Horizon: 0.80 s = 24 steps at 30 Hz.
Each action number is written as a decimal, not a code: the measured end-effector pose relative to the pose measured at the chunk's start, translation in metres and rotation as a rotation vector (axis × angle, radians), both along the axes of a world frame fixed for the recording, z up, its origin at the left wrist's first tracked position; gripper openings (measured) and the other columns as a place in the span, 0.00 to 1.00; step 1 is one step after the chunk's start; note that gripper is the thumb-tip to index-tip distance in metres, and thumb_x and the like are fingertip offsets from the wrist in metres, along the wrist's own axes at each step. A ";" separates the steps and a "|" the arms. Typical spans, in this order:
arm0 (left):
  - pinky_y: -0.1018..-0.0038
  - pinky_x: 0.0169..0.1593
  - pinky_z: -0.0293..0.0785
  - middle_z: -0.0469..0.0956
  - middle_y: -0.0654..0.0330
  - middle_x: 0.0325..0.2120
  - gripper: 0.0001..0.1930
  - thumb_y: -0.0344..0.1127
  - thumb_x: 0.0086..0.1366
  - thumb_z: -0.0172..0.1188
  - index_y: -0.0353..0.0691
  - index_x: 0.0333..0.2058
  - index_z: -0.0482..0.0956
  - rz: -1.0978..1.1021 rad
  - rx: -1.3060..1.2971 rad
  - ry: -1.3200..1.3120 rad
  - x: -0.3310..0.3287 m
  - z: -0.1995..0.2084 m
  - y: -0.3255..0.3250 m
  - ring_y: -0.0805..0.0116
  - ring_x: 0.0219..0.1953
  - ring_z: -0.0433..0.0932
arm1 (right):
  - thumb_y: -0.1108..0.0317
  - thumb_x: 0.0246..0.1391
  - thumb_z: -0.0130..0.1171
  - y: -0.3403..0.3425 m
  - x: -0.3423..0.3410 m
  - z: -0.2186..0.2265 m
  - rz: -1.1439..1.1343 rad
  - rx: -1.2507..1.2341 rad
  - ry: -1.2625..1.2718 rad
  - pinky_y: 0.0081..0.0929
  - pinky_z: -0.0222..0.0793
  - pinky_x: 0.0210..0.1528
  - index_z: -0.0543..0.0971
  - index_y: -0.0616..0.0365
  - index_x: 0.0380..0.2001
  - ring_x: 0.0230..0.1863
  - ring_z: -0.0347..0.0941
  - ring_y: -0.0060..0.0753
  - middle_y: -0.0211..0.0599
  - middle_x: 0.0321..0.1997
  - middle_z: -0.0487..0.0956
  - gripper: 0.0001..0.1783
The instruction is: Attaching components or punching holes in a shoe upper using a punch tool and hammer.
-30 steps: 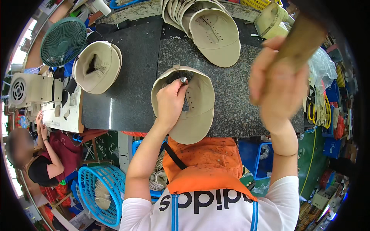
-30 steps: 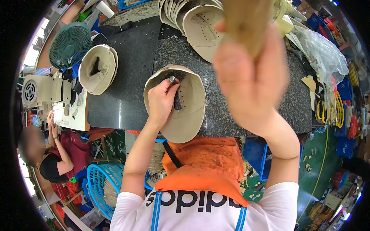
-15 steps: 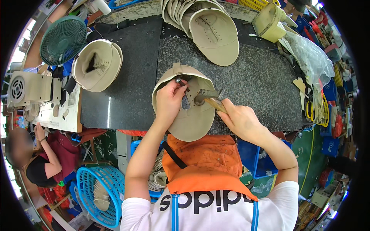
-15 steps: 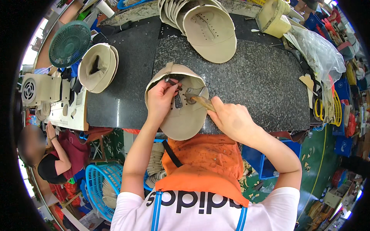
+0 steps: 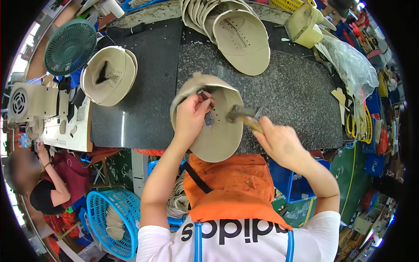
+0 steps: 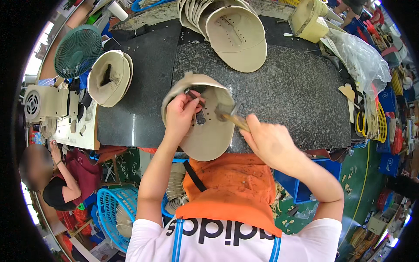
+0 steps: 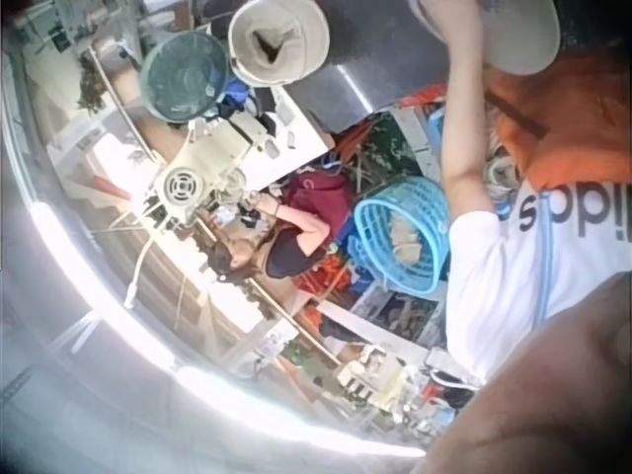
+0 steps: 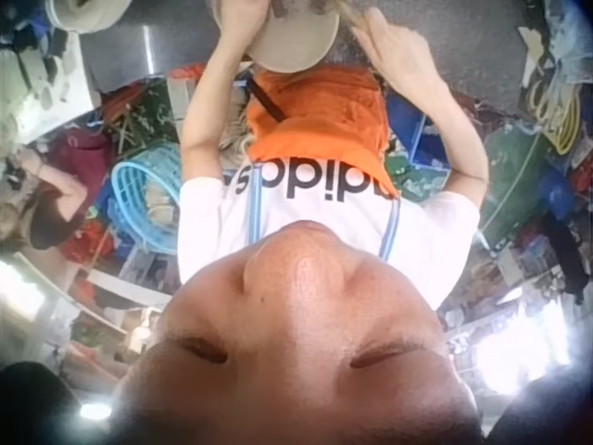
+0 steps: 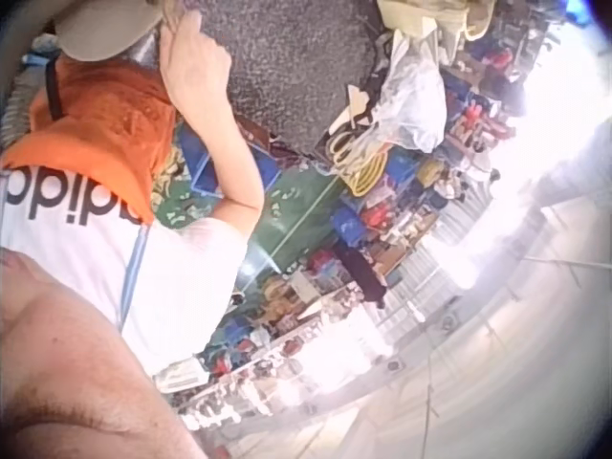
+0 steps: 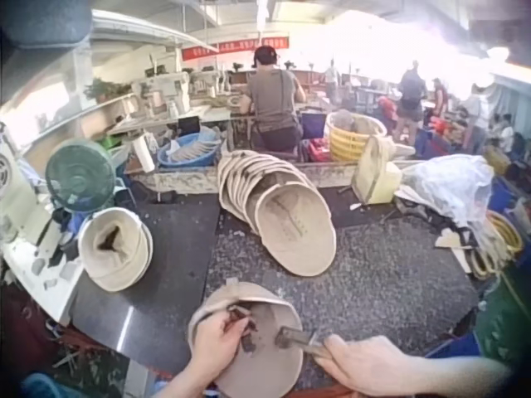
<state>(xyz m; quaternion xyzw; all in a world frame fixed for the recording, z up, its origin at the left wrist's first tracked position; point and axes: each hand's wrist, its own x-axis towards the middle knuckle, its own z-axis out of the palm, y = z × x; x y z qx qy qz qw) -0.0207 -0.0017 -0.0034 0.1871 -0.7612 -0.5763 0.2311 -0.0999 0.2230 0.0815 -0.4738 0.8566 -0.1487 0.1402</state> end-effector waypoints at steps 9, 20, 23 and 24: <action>0.75 0.35 0.75 0.82 0.55 0.30 0.06 0.24 0.60 0.56 0.33 0.36 0.76 -0.076 -0.161 -0.055 0.010 0.013 0.005 0.69 0.32 0.82 | 0.64 0.57 0.52 -0.020 -0.008 0.048 -0.081 -0.492 -0.151 0.49 0.66 0.25 0.65 0.58 0.35 0.23 0.72 0.58 0.49 0.21 0.75 0.11; 0.80 0.38 0.74 0.80 0.62 0.32 0.05 0.24 0.64 0.53 0.33 0.38 0.75 -0.166 0.167 -0.040 0.011 0.002 0.003 0.77 0.35 0.77 | 0.60 0.59 0.50 0.003 0.002 -0.006 -0.044 -0.031 -0.094 0.48 0.68 0.24 0.64 0.58 0.34 0.22 0.72 0.58 0.50 0.17 0.73 0.13; 0.80 0.37 0.74 0.81 0.62 0.31 0.06 0.23 0.62 0.54 0.33 0.37 0.76 -0.105 -0.057 -0.134 0.021 0.006 0.005 0.77 0.32 0.77 | 0.61 0.58 0.52 -0.011 -0.005 0.045 -0.052 -0.271 -0.148 0.47 0.67 0.26 0.66 0.59 0.33 0.25 0.73 0.59 0.51 0.21 0.74 0.12; 0.80 0.37 0.74 0.81 0.62 0.31 0.06 0.23 0.62 0.54 0.33 0.37 0.76 -0.110 -0.053 -0.134 0.021 0.010 0.008 0.77 0.32 0.77 | 0.62 0.57 0.52 -0.012 -0.001 0.058 -0.074 -0.463 -0.101 0.47 0.67 0.26 0.66 0.59 0.33 0.26 0.73 0.59 0.52 0.23 0.74 0.12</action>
